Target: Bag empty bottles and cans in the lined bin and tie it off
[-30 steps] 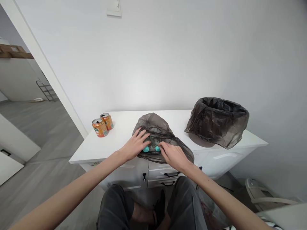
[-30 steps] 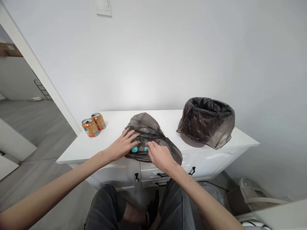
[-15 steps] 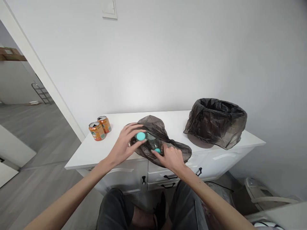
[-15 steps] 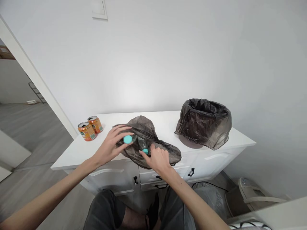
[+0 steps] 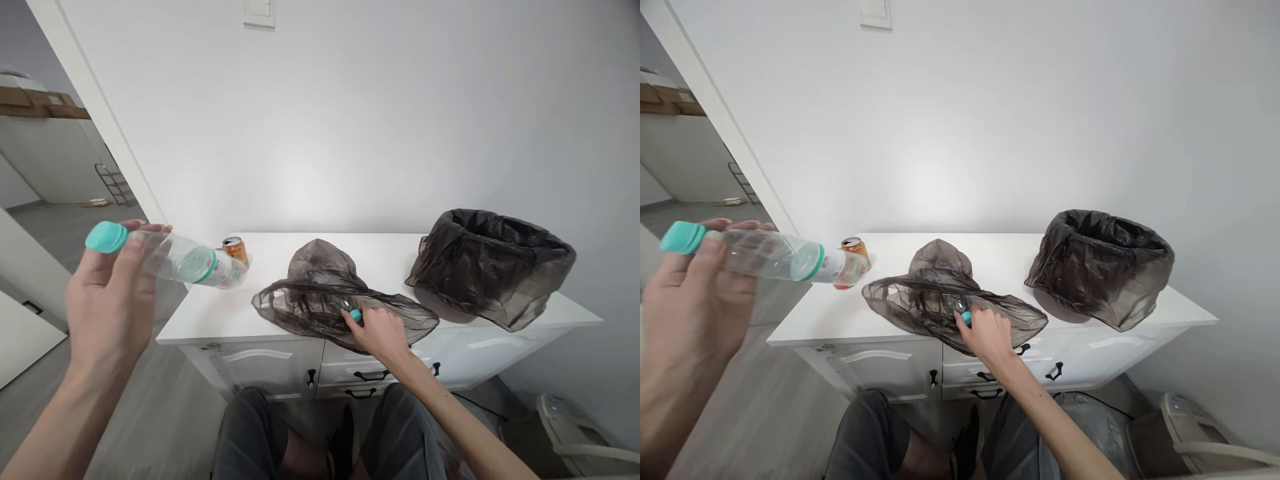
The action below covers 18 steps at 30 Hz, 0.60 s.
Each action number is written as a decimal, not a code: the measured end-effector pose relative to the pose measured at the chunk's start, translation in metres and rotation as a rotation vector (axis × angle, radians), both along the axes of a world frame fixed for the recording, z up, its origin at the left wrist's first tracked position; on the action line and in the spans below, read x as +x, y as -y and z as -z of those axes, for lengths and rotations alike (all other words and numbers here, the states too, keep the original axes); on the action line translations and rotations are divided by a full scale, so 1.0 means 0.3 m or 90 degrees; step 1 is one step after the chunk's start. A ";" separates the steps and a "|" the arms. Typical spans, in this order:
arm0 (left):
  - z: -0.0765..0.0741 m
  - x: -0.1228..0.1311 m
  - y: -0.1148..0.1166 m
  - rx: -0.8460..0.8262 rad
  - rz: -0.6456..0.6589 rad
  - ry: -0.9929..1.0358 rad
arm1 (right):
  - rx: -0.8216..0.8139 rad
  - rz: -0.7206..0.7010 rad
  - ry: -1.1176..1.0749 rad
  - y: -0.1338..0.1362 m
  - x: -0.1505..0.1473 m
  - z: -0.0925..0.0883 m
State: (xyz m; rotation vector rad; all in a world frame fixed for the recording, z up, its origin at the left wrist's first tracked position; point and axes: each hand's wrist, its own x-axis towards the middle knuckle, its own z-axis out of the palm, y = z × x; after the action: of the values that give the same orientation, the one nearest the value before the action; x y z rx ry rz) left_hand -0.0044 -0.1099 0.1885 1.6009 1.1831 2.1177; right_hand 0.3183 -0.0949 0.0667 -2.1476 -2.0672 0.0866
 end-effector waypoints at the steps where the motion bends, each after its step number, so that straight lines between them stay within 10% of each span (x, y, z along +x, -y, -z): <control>1: 0.008 -0.024 -0.004 -0.005 0.000 0.033 | 0.011 0.009 -0.007 0.002 0.007 -0.006; 10: 0.241 -0.220 -0.167 -0.175 -0.132 -0.019 | 0.162 0.067 -0.060 0.000 0.077 -0.043; 18: 0.241 -0.224 -0.272 -0.171 -0.171 -0.054 | 0.297 0.019 -0.263 0.013 0.117 -0.060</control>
State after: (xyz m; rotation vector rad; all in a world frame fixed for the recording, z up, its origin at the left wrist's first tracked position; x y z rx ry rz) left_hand -0.0715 -0.0282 0.1162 1.4934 1.7146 1.9457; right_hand 0.3533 -0.0988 0.0845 -1.7077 -1.6259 0.0345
